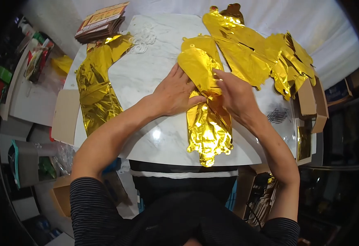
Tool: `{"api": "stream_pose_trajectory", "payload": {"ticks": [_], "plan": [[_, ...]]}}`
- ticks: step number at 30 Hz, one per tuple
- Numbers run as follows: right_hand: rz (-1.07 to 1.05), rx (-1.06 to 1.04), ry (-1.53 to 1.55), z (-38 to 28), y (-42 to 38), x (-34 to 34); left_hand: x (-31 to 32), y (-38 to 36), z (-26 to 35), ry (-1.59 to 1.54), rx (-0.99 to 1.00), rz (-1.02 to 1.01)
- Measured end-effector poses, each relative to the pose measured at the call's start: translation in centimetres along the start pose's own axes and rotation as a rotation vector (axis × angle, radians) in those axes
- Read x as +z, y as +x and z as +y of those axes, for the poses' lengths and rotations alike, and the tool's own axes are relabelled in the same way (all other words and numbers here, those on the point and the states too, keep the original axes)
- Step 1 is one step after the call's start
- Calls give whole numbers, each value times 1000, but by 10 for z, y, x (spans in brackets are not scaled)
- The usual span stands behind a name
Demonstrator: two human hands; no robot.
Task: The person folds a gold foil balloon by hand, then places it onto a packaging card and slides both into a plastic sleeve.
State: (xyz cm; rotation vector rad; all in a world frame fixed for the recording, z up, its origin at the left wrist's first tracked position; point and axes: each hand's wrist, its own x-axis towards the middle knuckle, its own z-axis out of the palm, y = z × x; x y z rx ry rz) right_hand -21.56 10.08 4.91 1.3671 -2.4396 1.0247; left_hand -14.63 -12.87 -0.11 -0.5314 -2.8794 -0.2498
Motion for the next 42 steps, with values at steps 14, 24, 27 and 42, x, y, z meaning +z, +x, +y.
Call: {"api": "stream_pose_trajectory", "payload": {"ticks": [14, 24, 27, 42], "plan": [[-204, -228, -175, 41, -33, -7, -1, 1, 2, -5, 46, 18], [-257, -202, -193, 52, -32, 16, 4, 1, -1, 68, 62, 45], [-266, -200, -198, 51, -33, 15, 1, 0, -1, -3, 76, 88], [-253, -212, -196, 54, -34, 18, -30, -15, 22, -142, 139, 55]]}}
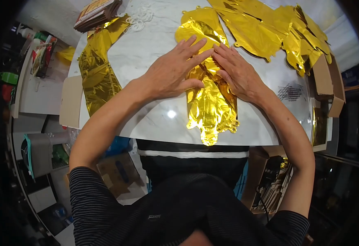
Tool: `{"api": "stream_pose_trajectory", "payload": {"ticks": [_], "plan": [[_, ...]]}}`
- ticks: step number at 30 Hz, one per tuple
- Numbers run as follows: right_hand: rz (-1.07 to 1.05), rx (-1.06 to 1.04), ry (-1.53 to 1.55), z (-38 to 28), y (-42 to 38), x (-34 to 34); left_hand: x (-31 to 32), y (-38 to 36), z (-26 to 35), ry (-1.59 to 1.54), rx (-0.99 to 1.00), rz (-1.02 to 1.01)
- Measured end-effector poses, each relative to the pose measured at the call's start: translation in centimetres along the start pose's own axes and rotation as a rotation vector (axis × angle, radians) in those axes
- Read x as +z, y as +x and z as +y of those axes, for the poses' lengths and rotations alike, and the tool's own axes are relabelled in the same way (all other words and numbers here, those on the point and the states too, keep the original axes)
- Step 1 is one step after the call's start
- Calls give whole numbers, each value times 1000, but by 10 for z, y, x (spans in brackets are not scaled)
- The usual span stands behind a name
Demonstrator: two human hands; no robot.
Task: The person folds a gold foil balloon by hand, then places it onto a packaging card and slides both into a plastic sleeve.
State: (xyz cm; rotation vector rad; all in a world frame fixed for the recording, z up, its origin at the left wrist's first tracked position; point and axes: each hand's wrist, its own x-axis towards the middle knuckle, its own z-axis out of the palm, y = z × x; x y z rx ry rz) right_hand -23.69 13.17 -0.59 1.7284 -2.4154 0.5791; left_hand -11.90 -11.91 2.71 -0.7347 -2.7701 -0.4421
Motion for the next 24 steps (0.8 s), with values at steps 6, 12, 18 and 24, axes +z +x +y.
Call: {"api": "stream_pose_trajectory", "payload": {"ticks": [6, 12, 18, 24], "plan": [[-6, 8, 50, 1, 0, -3, 18, -2, -12, 65, -40, -163], [-121, -67, 175, -4, -19, -27, 18, -4, -13, 79, 1, -140], [-130, -50, 245, -12, -50, -54, 19, -5, -12, 83, 21, -119], [-48, 37, 197, 8, -45, -66, 16, -4, -11, 75, 6, -140]]}}
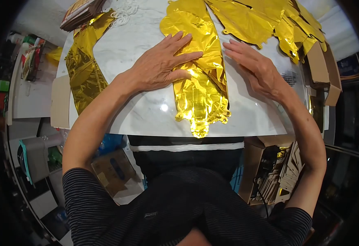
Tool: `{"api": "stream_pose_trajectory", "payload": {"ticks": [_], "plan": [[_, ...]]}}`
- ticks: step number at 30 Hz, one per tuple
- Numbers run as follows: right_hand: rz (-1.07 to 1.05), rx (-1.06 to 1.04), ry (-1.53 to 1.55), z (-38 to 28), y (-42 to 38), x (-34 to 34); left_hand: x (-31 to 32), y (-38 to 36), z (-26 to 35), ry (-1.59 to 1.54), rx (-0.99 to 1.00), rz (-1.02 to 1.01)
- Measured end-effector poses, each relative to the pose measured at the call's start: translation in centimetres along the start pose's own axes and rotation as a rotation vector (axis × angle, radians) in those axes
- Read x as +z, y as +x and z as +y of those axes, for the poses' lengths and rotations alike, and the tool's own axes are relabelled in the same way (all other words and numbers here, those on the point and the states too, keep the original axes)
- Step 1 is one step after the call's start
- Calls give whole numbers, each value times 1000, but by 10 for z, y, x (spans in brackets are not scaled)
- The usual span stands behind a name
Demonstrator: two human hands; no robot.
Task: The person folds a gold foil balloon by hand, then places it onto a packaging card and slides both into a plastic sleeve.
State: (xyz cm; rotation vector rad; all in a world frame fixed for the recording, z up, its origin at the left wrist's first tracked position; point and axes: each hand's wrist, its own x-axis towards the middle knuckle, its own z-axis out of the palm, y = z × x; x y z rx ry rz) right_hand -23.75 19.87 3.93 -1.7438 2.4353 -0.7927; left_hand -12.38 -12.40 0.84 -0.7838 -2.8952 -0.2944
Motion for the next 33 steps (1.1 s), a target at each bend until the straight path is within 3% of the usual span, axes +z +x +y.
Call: {"api": "stream_pose_trajectory", "payload": {"ticks": [2, 5, 9, 13, 23, 30, 33], "plan": [[-114, -142, -229, -8, 0, -4, 0, -1, 0, -13, -6, -3], [-250, -208, -281, -21, -11, 6, 2, -1, -2, 1, 2, 1], [-326, -155, -140, -33, -30, 6, 5, -2, -3, -4, -2, 23], [-207, -129, -117, -31, -39, 4, 4, -1, -2, 1, 6, 40], [-330, -189, -113, -45, -57, 9, 3, -1, -2, -25, 1, 36], [-334, -221, 70, -50, -50, -9, 2, -1, -2, -12, 37, 71], [-141, -172, -84, -28, -17, -5, 2, 0, -3, -59, 16, 28]]}}
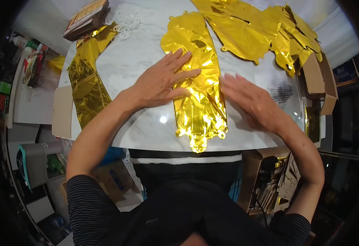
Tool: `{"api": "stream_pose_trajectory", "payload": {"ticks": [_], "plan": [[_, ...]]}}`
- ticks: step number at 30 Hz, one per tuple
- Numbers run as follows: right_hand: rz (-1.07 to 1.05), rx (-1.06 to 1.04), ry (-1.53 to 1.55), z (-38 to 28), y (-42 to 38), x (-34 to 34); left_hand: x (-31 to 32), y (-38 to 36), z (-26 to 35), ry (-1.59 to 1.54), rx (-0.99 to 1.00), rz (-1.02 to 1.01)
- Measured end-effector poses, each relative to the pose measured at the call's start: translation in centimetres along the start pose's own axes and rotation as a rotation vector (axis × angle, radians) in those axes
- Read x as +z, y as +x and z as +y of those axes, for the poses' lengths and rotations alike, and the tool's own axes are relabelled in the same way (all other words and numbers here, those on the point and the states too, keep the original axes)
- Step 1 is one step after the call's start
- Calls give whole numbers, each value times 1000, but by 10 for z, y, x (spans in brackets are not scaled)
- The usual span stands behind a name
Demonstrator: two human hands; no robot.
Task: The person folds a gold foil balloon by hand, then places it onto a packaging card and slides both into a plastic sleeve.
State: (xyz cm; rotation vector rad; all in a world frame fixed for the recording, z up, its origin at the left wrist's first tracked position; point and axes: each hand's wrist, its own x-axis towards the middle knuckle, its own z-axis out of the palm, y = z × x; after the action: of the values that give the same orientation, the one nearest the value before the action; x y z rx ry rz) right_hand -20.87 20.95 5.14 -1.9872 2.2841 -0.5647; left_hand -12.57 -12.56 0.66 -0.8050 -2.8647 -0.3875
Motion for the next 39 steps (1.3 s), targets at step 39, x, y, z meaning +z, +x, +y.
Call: {"api": "stream_pose_trajectory", "payload": {"ticks": [39], "plan": [[189, 240, -85, 107, 124, 32, -5, -2, 1, -54, -33, -22]]}}
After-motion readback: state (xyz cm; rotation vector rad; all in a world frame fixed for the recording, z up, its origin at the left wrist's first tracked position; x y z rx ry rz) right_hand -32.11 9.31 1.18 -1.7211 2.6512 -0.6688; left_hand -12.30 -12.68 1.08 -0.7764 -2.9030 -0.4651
